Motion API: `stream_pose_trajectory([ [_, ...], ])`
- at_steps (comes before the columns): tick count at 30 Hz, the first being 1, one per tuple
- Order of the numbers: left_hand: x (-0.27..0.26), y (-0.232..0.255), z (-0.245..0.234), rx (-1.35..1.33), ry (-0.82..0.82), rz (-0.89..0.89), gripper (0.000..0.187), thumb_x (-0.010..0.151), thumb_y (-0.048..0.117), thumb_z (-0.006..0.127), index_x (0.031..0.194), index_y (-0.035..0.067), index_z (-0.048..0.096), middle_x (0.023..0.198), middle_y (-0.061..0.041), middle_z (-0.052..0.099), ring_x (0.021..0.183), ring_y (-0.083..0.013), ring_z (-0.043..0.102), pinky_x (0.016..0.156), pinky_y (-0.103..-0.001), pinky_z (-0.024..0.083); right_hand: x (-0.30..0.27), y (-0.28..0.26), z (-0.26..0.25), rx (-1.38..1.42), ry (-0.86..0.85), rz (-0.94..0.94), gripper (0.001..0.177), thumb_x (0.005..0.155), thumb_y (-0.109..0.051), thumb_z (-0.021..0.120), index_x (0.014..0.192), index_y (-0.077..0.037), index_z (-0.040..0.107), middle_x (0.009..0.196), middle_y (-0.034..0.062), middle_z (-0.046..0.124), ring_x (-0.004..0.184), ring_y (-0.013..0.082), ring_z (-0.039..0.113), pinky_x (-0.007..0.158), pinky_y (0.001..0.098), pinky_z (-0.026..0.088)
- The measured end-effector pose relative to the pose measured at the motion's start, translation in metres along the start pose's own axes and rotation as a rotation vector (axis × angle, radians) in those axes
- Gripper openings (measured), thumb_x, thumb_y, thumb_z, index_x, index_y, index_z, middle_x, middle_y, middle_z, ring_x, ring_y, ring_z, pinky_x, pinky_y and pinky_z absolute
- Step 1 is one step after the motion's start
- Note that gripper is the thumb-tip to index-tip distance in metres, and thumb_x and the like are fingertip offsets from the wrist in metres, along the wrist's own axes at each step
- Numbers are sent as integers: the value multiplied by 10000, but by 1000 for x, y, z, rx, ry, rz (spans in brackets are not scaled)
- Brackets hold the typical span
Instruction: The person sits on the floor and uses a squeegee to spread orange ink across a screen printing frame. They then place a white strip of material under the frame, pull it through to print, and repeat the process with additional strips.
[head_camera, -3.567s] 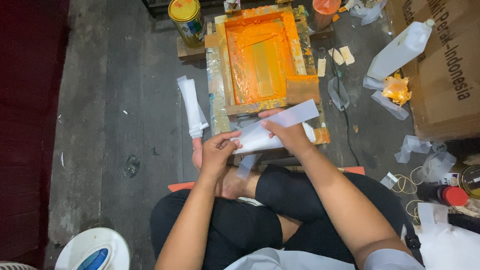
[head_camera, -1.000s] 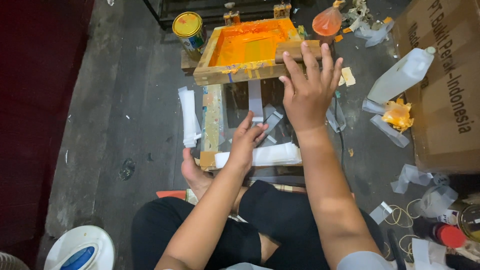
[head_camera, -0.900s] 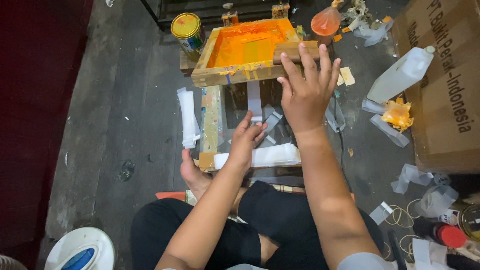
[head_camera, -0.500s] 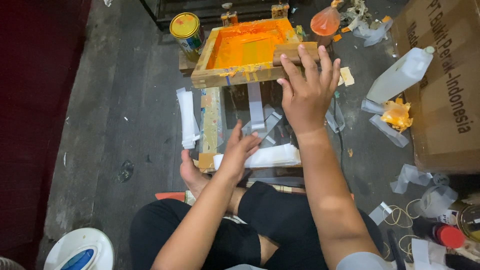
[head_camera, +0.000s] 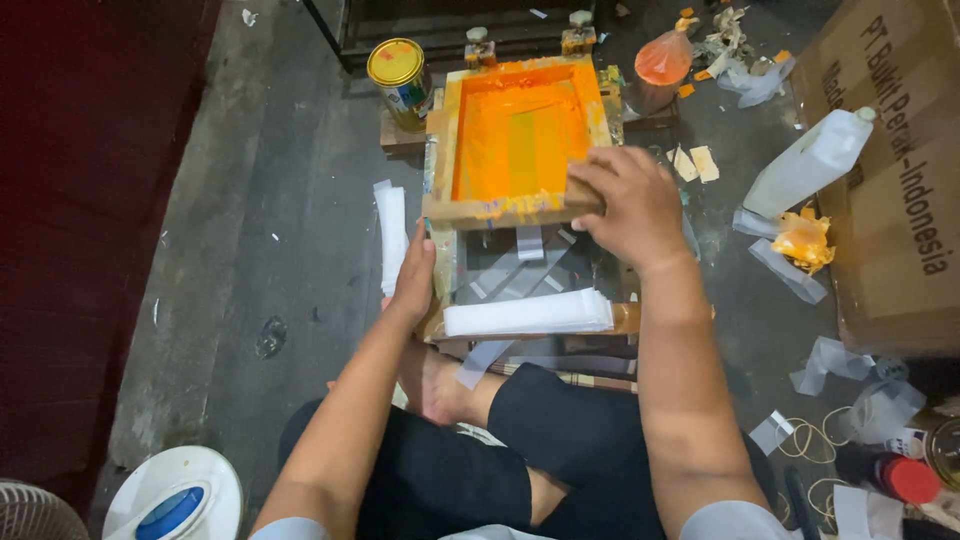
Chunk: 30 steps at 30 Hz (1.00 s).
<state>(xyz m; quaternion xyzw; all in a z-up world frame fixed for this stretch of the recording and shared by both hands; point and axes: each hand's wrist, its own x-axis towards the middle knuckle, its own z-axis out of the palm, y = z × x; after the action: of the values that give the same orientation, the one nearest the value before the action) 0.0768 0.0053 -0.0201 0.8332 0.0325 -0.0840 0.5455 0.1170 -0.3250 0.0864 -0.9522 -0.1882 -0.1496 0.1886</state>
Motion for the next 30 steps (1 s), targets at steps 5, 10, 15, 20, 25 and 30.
stream_pose_trajectory([
  [5,-4,0,10,63,46,54,758,1080,542,226,1656,67,90,1698,-239,118,1568,-404,112,1282,-533,72,-5,20,39,15,-243,36,733,591,-248,966,1276,-267,708,1382,40,624,1391,340,481,1142,623,342],
  [10,-1,-4,11,180,66,58,693,1095,450,358,1656,97,155,1710,-189,126,1571,-363,157,1287,-500,132,-13,20,59,-17,-349,95,749,618,-215,953,1314,-282,684,1447,37,594,1436,306,441,1200,613,253],
  [15,-8,11,9,227,66,-49,704,1079,540,394,1650,165,222,1729,-66,110,1568,-287,194,1289,-449,190,-17,17,65,-27,-400,139,732,679,-207,920,1349,-321,647,1499,20,554,1476,270,393,1229,623,181],
  [20,-8,22,8,347,28,-88,714,1053,537,418,1638,164,252,1732,-52,102,1546,-305,257,1273,-469,245,-14,18,55,59,-486,235,704,744,-208,879,1395,-307,630,1582,6,505,1512,285,363,1241,595,222],
  [25,-2,18,7,359,11,-99,726,1034,527,449,1639,181,243,1737,-43,73,1528,-325,295,1254,-489,280,20,13,23,72,-541,335,542,865,-87,687,1364,-298,684,1383,45,683,1336,343,580,1137,531,437],
  [30,-4,20,4,315,12,-81,736,1020,528,469,1626,154,283,1731,-82,110,1515,-351,316,1228,-505,309,91,-1,38,-9,-456,192,595,768,-67,570,1312,-255,723,1206,94,752,1203,358,662,1022,521,522],
])
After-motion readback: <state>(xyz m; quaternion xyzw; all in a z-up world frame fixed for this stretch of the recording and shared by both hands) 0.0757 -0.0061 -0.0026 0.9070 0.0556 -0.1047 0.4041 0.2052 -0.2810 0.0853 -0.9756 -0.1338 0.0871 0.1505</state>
